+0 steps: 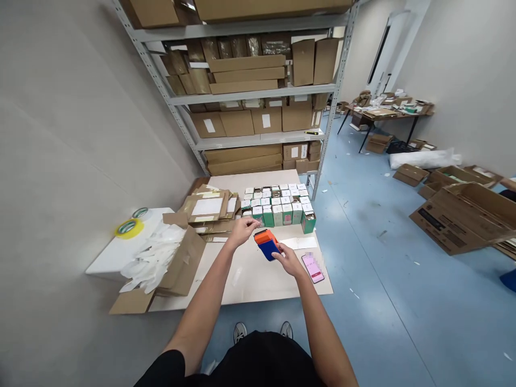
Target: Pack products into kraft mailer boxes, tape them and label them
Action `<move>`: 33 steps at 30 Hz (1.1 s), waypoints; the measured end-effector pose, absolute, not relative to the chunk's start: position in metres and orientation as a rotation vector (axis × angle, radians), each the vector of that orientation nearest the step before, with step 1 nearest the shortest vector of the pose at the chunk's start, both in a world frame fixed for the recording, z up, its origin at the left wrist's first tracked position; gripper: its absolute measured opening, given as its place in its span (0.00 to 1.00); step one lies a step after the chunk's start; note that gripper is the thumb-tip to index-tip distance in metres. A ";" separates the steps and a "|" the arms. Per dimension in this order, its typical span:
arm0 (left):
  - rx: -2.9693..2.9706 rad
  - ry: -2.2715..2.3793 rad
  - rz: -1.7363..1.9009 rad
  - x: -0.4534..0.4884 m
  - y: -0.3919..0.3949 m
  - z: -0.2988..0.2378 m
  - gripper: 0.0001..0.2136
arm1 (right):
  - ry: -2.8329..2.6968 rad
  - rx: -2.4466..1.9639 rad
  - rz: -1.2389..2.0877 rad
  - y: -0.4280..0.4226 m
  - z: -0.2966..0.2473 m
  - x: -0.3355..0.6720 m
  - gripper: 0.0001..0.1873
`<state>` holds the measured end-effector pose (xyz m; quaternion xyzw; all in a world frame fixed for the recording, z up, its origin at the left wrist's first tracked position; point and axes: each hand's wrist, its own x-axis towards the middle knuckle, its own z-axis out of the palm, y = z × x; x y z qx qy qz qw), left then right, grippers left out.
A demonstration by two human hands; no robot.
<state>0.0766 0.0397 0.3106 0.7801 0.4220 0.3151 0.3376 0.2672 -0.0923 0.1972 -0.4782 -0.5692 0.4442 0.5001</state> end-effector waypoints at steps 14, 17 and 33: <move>2.518 1.201 1.189 0.042 0.054 0.323 0.14 | -1.454 -1.174 1.054 -0.081 0.203 0.238 0.18; 2.576 1.175 1.153 0.024 0.058 0.340 0.16 | -1.399 -1.199 1.026 -0.079 0.195 0.220 0.18; 1.789 1.284 1.738 -0.144 0.030 0.336 0.23 | -1.275 -1.290 0.756 0.000 0.237 0.103 0.20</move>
